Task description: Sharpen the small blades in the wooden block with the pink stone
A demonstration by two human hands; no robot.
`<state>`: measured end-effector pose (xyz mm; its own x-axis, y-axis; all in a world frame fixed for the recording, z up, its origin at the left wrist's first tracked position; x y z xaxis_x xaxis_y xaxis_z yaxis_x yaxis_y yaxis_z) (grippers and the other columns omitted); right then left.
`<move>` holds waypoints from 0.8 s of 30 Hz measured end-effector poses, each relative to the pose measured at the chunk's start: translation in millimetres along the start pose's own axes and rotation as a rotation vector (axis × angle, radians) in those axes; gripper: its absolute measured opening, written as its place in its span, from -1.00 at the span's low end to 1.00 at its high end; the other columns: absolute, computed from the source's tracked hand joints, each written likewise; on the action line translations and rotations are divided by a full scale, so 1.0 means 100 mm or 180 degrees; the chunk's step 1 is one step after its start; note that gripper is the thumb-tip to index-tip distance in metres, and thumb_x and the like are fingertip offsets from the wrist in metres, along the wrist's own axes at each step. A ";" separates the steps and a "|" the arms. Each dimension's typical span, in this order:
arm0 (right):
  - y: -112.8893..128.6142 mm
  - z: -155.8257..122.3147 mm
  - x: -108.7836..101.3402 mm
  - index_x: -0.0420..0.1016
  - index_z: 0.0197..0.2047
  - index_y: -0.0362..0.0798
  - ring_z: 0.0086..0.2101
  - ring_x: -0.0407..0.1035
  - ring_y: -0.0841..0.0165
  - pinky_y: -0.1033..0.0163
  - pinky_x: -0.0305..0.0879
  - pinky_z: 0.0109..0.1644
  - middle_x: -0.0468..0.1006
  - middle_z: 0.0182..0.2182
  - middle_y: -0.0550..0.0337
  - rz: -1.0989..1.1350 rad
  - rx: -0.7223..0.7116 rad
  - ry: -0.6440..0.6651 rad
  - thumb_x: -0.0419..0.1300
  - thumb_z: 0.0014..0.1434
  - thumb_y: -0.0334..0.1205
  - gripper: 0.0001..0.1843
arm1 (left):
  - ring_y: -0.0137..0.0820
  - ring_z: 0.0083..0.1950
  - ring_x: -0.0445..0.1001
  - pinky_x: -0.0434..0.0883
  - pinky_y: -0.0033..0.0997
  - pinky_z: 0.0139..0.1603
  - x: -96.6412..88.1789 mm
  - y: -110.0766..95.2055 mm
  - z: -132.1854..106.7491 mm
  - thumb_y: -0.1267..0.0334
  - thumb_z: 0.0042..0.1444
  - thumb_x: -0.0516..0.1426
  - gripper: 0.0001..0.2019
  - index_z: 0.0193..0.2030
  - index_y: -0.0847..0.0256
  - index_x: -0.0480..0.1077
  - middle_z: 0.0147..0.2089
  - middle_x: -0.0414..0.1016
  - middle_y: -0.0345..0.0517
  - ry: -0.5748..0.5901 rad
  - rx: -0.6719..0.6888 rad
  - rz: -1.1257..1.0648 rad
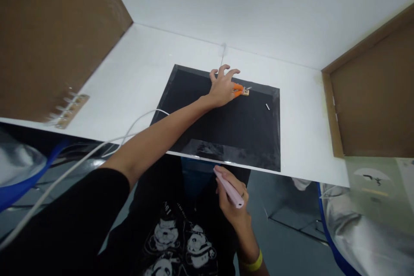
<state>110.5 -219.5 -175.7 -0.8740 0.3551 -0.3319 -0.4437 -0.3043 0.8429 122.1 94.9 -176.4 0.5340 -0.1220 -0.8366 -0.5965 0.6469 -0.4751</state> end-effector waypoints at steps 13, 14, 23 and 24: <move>-0.20 -0.12 -0.01 0.34 0.19 0.04 -0.04 0.56 0.26 0.19 0.64 -0.06 0.57 0.07 0.07 0.0178 0.0275 0.0049 0.14 0.28 -0.53 -0.53 | 0.11 0.47 -0.13 -0.29 0.29 0.39 0.18 0.12 0.19 0.16 0.21 0.20 -0.82 -0.19 0.13 0.63 0.44 0.20 -0.07 0.0157 0.0001 0.0066; -0.21 -0.12 -0.02 0.34 0.19 0.04 -0.03 0.56 0.26 0.19 0.63 -0.06 0.57 0.07 0.07 0.0175 0.0286 0.0044 0.14 0.28 -0.53 -0.53 | 0.12 0.48 -0.15 -0.31 0.29 0.39 0.20 0.13 0.20 0.14 0.22 0.19 -0.80 -0.18 0.13 0.63 0.44 0.19 -0.06 0.0168 0.0005 0.0045; -0.26 -0.16 -0.09 0.37 0.15 0.03 0.00 0.54 0.22 0.11 0.64 -0.04 0.59 0.03 0.03 0.0110 0.0505 0.0010 0.16 0.28 -0.47 -0.59 | 0.22 0.47 -0.14 -0.30 0.35 0.41 0.26 0.20 0.28 0.01 0.08 0.33 -0.69 -0.14 0.17 0.63 0.43 0.16 0.09 0.0096 0.0092 0.0073; -0.27 -0.16 -0.10 0.37 0.15 0.04 0.00 0.54 0.22 0.11 0.64 -0.06 0.59 0.03 0.05 0.0091 0.0536 0.0002 0.16 0.28 -0.47 -0.59 | 0.23 0.47 -0.14 -0.29 0.36 0.40 0.24 0.20 0.29 -0.03 0.05 0.34 -0.63 -0.09 0.15 0.62 0.44 0.14 0.09 0.0109 0.0110 0.0063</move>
<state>127.9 -229.4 -201.9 -0.8859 0.3479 -0.3068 -0.3791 -0.1618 0.9111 140.0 126.6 -197.7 0.5010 -0.1343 -0.8550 -0.5854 0.6750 -0.4490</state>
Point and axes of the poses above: each hand's wrist, its own z-axis towards the middle knuckle, its own x-axis out of the palm, y = z × x, the point moved 7 cm from there along z, towards the middle knuckle
